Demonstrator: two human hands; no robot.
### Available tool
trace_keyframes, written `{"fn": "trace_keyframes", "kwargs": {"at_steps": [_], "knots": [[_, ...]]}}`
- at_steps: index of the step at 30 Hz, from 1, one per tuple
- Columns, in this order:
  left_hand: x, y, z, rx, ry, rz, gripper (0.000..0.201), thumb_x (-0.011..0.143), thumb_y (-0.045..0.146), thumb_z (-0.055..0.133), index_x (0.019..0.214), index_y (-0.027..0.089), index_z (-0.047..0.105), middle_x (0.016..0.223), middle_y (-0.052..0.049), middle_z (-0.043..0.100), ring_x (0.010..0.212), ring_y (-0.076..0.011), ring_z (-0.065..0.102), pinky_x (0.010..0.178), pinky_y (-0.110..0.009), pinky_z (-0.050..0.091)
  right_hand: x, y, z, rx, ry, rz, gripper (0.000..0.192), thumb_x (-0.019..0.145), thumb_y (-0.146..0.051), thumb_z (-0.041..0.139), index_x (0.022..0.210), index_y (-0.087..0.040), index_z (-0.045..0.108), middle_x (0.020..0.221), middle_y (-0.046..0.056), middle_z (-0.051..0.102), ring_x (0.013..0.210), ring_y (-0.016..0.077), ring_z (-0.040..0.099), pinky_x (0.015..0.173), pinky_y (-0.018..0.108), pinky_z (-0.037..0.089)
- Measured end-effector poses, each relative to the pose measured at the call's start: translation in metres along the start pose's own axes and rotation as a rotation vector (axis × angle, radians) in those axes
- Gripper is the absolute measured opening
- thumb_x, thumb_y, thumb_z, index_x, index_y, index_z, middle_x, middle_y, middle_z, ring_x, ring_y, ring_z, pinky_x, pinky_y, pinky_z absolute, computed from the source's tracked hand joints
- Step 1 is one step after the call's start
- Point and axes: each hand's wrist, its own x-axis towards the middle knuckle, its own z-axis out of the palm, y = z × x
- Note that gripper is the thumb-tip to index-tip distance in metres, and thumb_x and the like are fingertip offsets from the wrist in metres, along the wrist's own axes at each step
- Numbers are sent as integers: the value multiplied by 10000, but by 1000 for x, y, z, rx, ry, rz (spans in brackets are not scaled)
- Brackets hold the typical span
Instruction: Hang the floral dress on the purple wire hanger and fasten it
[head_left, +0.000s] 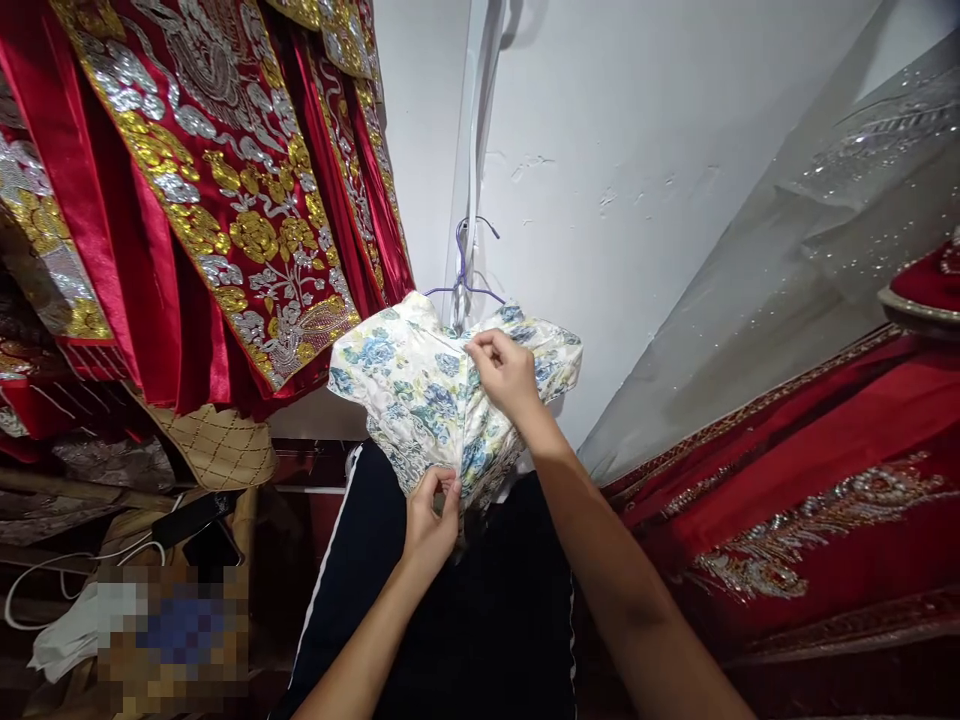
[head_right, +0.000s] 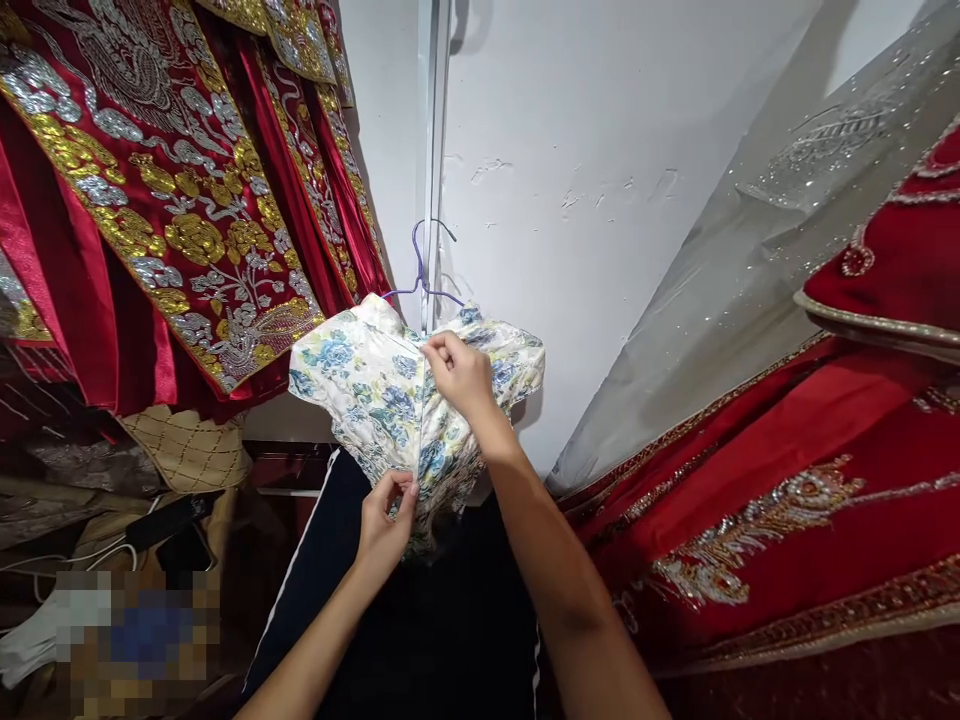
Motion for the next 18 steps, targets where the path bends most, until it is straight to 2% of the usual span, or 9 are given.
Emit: {"fn": "trace_keyframes", "kwargs": {"at_steps": [4,8,11,13,16,18], "knots": [[-1,-1,1,29,-29,22,201,942,397,563,918,211,634,849,-50,650,827,-209,621,747,-321,495,28,1,-9,-40,36,-73,215,945,-388,570,869,-197,633,594,-47,439,550,113,402,582,244,323],[-3,-7,-4,75,-84,56,202,950,385,547,888,216,639,793,-44,632,771,-212,615,704,-329,487,41,-7,-18,-16,118,-103,203,937,-380,586,867,-193,620,577,-57,416,530,105,375,575,248,323],[18,1,-14,84,-175,109,186,944,371,565,875,226,659,804,-53,642,752,-209,603,670,-323,472,39,-19,-23,13,116,-121,188,947,-367,577,869,-199,612,568,-59,415,522,105,367,564,253,322],[47,22,-23,70,-185,167,181,945,366,573,936,220,679,867,-53,665,778,-199,605,699,-317,475,35,-27,-25,22,115,-134,172,955,-349,572,868,-206,610,567,-60,413,521,104,365,560,257,319],[99,72,-34,29,-35,338,243,961,349,569,1137,214,666,952,-53,673,858,-185,615,795,-315,480,31,-36,-27,21,128,-141,158,964,-340,565,878,-212,605,564,-62,400,507,102,352,541,263,303],[132,108,-37,-21,6,453,326,969,360,563,1260,226,623,918,-40,659,833,-176,618,782,-308,480,29,-40,-29,16,117,-145,163,972,-348,555,890,-216,603,566,-60,411,502,102,352,534,266,301]]}}
